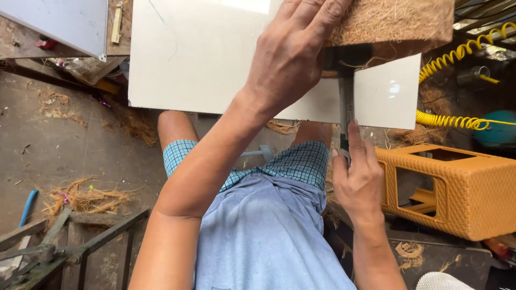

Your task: A person shapes a sheet of coconut fiber into a conical pot by wrapping it around a mold and hammering it with a mallet.

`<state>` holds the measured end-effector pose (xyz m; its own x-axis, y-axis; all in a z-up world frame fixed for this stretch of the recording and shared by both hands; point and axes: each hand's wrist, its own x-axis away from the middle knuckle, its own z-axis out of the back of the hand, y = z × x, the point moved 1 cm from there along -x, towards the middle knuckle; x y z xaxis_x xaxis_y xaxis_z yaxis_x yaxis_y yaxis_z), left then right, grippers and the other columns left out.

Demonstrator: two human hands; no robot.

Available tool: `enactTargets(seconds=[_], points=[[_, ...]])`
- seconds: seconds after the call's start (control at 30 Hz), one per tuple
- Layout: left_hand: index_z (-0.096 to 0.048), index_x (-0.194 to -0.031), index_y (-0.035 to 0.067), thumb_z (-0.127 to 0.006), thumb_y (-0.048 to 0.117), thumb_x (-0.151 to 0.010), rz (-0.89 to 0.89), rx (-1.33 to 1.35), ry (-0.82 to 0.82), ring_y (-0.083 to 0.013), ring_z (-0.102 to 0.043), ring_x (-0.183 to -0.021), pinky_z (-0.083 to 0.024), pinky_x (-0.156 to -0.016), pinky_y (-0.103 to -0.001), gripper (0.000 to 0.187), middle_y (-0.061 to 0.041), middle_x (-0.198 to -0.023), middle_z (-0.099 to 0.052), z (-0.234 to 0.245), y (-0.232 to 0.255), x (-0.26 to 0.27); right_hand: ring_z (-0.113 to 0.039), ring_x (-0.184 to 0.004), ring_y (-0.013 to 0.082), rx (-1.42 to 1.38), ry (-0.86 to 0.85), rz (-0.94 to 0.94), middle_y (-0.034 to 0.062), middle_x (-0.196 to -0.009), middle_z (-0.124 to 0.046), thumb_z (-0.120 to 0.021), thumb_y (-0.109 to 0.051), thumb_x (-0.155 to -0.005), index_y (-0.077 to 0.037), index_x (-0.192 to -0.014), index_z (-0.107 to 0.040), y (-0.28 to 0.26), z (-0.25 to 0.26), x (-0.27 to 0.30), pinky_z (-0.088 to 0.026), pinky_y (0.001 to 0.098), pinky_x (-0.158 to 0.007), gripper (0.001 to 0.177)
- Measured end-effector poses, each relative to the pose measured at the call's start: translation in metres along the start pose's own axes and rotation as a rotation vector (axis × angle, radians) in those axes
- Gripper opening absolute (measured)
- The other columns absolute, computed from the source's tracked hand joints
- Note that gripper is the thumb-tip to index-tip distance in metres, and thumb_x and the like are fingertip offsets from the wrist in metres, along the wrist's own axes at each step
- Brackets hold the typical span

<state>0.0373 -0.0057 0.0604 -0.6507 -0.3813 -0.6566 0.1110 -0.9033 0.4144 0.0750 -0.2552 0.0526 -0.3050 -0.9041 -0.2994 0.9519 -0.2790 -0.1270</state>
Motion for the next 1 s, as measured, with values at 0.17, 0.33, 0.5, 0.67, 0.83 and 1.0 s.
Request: enactTargets(seconds=[0.17,0.33,0.5,0.67,0.83,1.0], points=[[-0.032,-0.151,0.02,-0.075,0.015,-0.093,0.101,0.174,0.095,-0.0355,-0.054,-0.128,-0.051,-0.11,-0.048,0.072,-0.012,-0.142,-0.055,-0.01,-0.008,0.01,-0.051,-0.056,0.028,-0.166,-0.166,-0.233,0.0258,-0.106,-0.054,-0.057,-0.014,-0.101,-0.005,-0.156,-0.032,0.008,-0.016,0.012,-0.054,0.0453,-0.049,0.061],[0.0,-0.165,0.032,-0.072,0.02,-0.099,0.34,0.314,0.029,-0.0352,-0.026,-0.166,-0.062,-0.117,-0.044,0.099,-0.009,-0.175,-0.006,-0.065,-0.031,0.042,-0.057,-0.072,0.0379,-0.226,-0.147,-0.282,0.026,-0.109,-0.057,-0.058,-0.014,-0.098,-0.017,-0.159,-0.027,0.01,-0.018,0.01,-0.053,0.0544,-0.068,0.069],[-0.023,-0.158,0.025,-0.043,-0.009,-0.091,0.376,0.197,0.15,-0.0392,-0.059,-0.14,-0.066,-0.099,-0.048,0.078,-0.009,-0.161,-0.04,-0.078,-0.053,0.044,-0.051,-0.061,0.017,-0.367,-0.142,-0.448,0.0141,-0.099,-0.056,-0.057,-0.017,-0.101,-0.014,-0.156,-0.038,0.028,-0.011,0.004,-0.054,0.0303,-0.049,0.059],[-0.025,-0.158,0.018,-0.045,-0.013,-0.097,0.276,0.22,0.214,-0.0272,-0.049,-0.152,-0.048,-0.13,-0.037,0.071,-0.007,-0.161,-0.04,-0.013,-0.055,0.067,-0.03,-0.043,0.0123,-0.359,-0.048,-0.375,0.0267,-0.123,-0.061,-0.06,-0.012,-0.094,-0.002,-0.15,-0.045,0.017,0.01,-0.028,-0.043,0.0315,-0.043,0.059],[-0.028,-0.157,0.011,-0.053,0.001,-0.113,0.285,0.118,0.306,-0.0256,-0.048,-0.154,-0.051,-0.13,-0.036,0.052,-0.006,-0.162,-0.039,0.033,-0.043,0.086,-0.06,-0.079,0.0297,-0.398,-0.024,-0.157,0.0231,-0.108,-0.065,-0.063,-0.007,-0.091,0.0,-0.149,-0.046,0.008,-0.014,-0.042,-0.054,0.0431,-0.066,0.061],[-0.028,-0.155,0.008,-0.057,-0.011,-0.1,0.266,0.079,0.199,-0.0301,-0.049,-0.151,-0.045,-0.131,-0.037,0.065,-0.013,-0.158,-0.043,0.025,-0.05,0.096,-0.057,-0.087,0.0354,-0.203,-0.025,0.073,0.0253,-0.106,-0.063,-0.061,-0.007,-0.097,0.012,-0.144,-0.047,-0.011,0.0,-0.039,-0.052,0.0497,-0.067,0.052]])
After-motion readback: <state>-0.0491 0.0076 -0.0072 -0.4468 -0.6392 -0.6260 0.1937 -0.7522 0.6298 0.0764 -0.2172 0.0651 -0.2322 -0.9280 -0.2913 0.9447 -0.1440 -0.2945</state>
